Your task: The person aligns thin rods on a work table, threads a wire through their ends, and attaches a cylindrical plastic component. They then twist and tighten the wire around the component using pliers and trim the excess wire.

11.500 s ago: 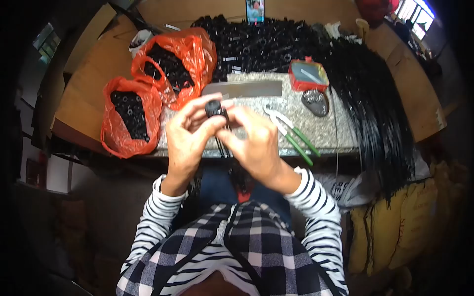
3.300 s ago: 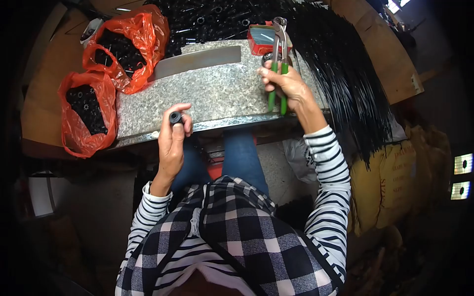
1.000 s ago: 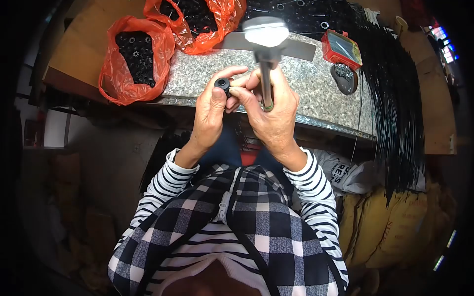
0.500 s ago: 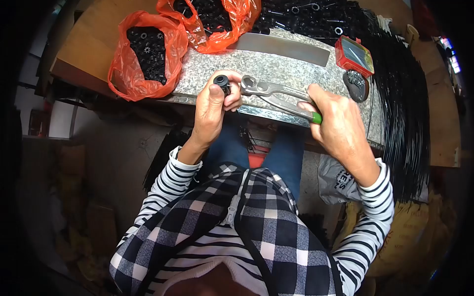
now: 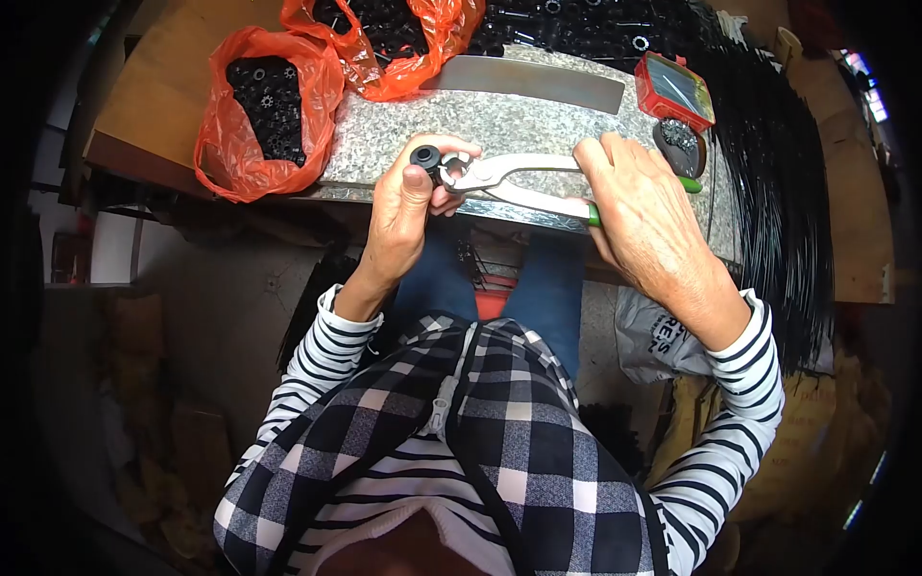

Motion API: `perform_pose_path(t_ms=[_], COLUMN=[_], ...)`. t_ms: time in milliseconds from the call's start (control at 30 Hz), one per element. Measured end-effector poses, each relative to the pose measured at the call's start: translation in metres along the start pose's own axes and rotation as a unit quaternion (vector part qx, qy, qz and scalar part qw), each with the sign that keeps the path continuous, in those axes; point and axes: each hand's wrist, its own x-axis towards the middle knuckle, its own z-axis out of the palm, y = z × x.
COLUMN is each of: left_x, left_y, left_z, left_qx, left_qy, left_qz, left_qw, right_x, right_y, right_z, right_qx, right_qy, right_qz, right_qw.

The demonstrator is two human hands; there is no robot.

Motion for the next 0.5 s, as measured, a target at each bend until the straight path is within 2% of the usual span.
perform_pose_path(t_ms=[200, 300, 433, 500], left_x=[-0.003, -0.005, -0.007, -0.007], left_y=[-0.003, -0.005, -0.001, 0.003], left_z=[-0.003, 0.000, 0.000, -0.001], left_qx=[0.011, 0.029, 0.023, 0.034], left_qy=[-0.006, 0.027, 0.016, 0.010], left_qz=[-0.001, 0.010, 0.005, 0.008], left_qw=[1.000, 0.999, 1.000, 0.999], right_x=[0.003, 0.003, -0.001, 0.001], right_y=[-0.010, -0.016, -0.019, -0.017], right_z=[-0.009, -0.013, -0.019, -0.024], right_qx=[-0.047, -0.040, 0.004, 0.107], right_qy=[-0.026, -0.035, -0.055, -0.161], right_qz=[0.017, 0.026, 0.056, 0.066], right_qw=[0.998, 0.998, 0.997, 0.979])
